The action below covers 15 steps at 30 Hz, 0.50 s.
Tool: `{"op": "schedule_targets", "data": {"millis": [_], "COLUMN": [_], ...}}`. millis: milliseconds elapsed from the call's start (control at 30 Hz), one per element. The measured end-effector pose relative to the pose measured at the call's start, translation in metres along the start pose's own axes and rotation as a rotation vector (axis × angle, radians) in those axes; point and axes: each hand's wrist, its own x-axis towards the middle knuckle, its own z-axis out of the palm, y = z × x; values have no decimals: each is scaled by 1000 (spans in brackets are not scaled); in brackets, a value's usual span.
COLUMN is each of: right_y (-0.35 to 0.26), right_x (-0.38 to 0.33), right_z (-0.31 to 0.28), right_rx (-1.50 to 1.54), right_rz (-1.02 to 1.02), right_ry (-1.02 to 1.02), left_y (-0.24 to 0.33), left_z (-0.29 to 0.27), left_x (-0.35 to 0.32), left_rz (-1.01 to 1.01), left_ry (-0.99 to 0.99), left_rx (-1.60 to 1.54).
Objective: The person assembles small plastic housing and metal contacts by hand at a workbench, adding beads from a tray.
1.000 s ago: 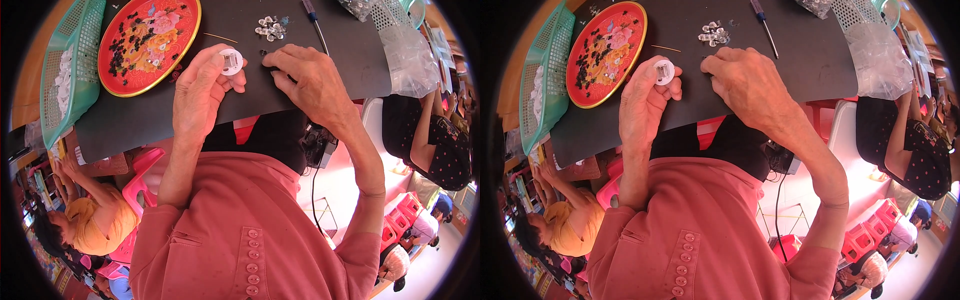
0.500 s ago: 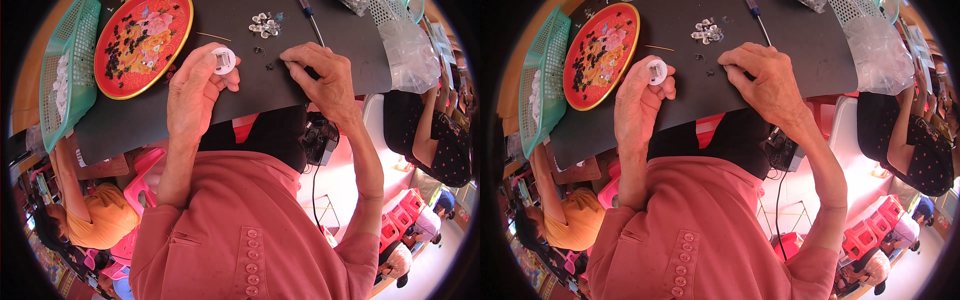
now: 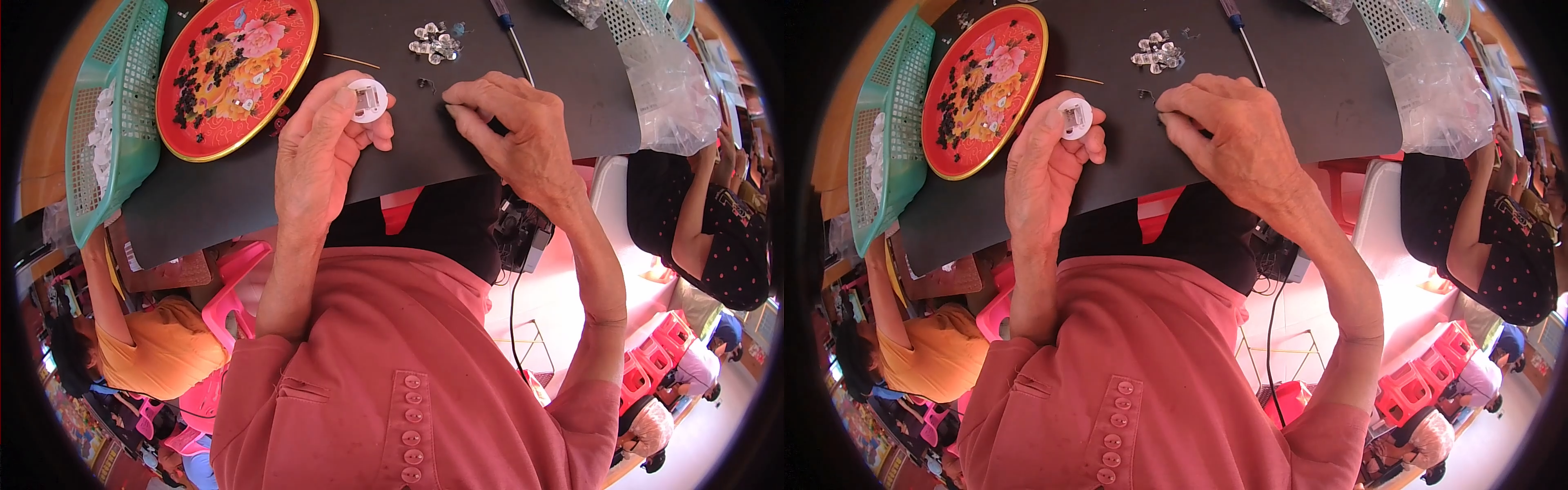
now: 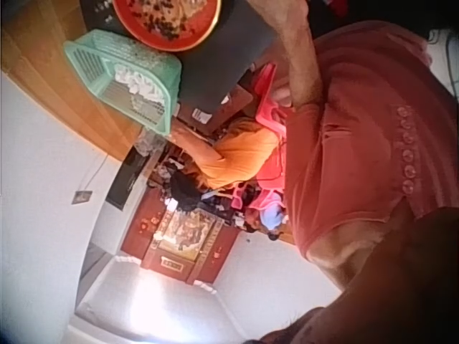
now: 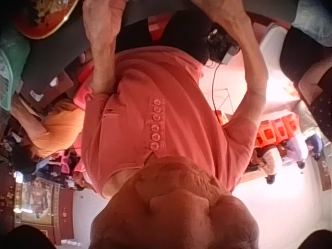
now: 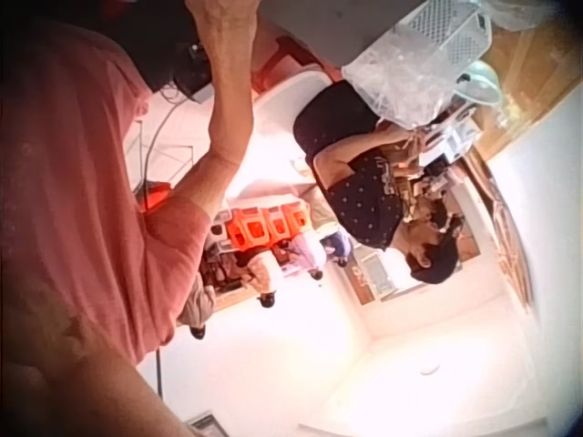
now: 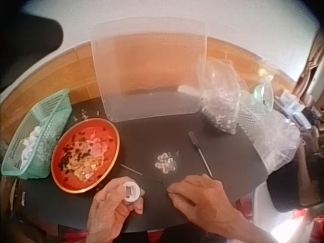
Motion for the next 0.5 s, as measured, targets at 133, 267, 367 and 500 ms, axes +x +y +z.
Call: {"op": "schedule_targets", "data": {"millis": [133,267,367,500], "right_y": [-8,-12,-14,-12], "right_x": [4,5,6,8], "right_z": [8,8,4,2], "right_rx": [-84,-221,-263,-266], "right_rz": [-53,-50,-49,-79], "right_ry": [-9,-72,-111,-127], "left_y": [0,-1,0,0], "left_z": [1,1,-1,-1], "left_x": [-1,0,-1,-1], "left_rz": [1,4,5,7], "left_ry": [14,4,5,2], "left_rx": [-21,-17,-11,-18]}}
